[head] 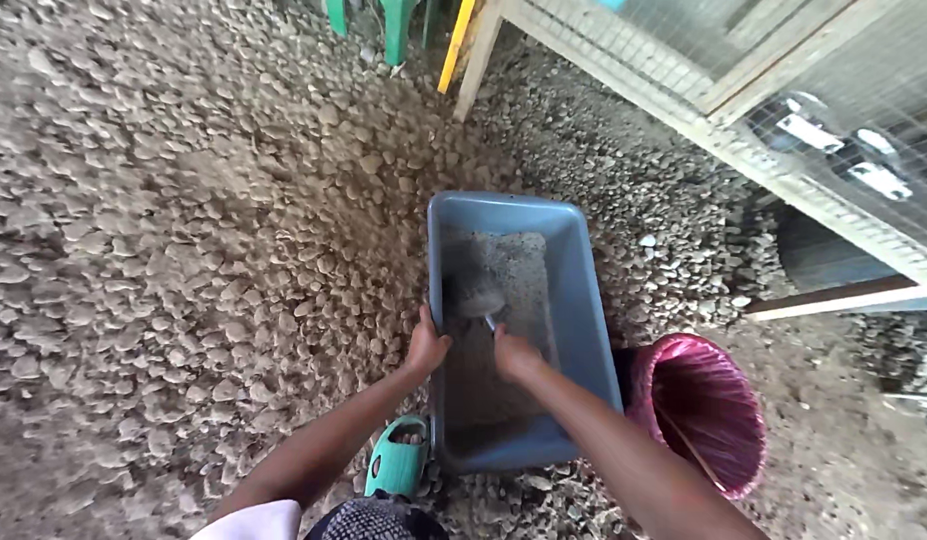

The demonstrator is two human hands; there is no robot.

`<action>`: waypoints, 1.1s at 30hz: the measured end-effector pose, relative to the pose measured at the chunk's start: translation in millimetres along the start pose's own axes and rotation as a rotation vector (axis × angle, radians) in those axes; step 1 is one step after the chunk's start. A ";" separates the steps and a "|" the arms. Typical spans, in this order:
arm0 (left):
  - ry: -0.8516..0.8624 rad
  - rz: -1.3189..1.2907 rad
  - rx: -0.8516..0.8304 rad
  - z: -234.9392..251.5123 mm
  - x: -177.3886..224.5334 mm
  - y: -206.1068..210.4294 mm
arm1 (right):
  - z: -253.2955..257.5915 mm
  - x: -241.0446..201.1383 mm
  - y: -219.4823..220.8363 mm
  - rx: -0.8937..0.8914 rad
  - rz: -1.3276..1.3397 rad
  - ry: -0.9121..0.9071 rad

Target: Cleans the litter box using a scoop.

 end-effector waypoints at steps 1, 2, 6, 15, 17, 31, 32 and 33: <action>0.016 -0.009 0.008 1.2 -0.3 -0.7 | 25.3 0.4 -14.0 0.037 0.003 0.016; 0.027 -0.016 0.016 2.4 -0.3 -2.1 | 45.4 0.4 -26.2 0.070 0.003 0.028; 0.022 -0.022 0.009 4.3 -2.5 -5.0 | 46.1 4.8 -8.2 0.034 -0.003 0.035; -0.014 -0.015 0.021 3.9 -7.6 -1.9 | 17.9 102.5 4.5 0.050 0.180 0.229; -0.005 -0.019 0.027 6.2 -5.3 -2.4 | 43.9 88.2 -30.8 0.064 0.217 0.246; -0.029 -0.025 0.025 5.8 -6.6 1.7 | 46.5 -68.9 -69.8 0.082 0.122 0.059; -0.035 -0.029 0.022 5.1 -7.1 2.8 | 44.8 -69.2 -68.4 0.081 0.097 0.036; -0.039 -0.032 0.019 4.0 -7.4 3.2 | 43.9 -66.8 -66.9 0.077 0.071 0.011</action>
Point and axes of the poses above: each hand's wrist, its own z-axis towards the middle knuckle, its own y-axis out of the palm, x = y × z, the point moved 3 cm from there along z, towards the middle knuckle, and after that the axes turned 14 degrees about -z, right-handed, at the moved point
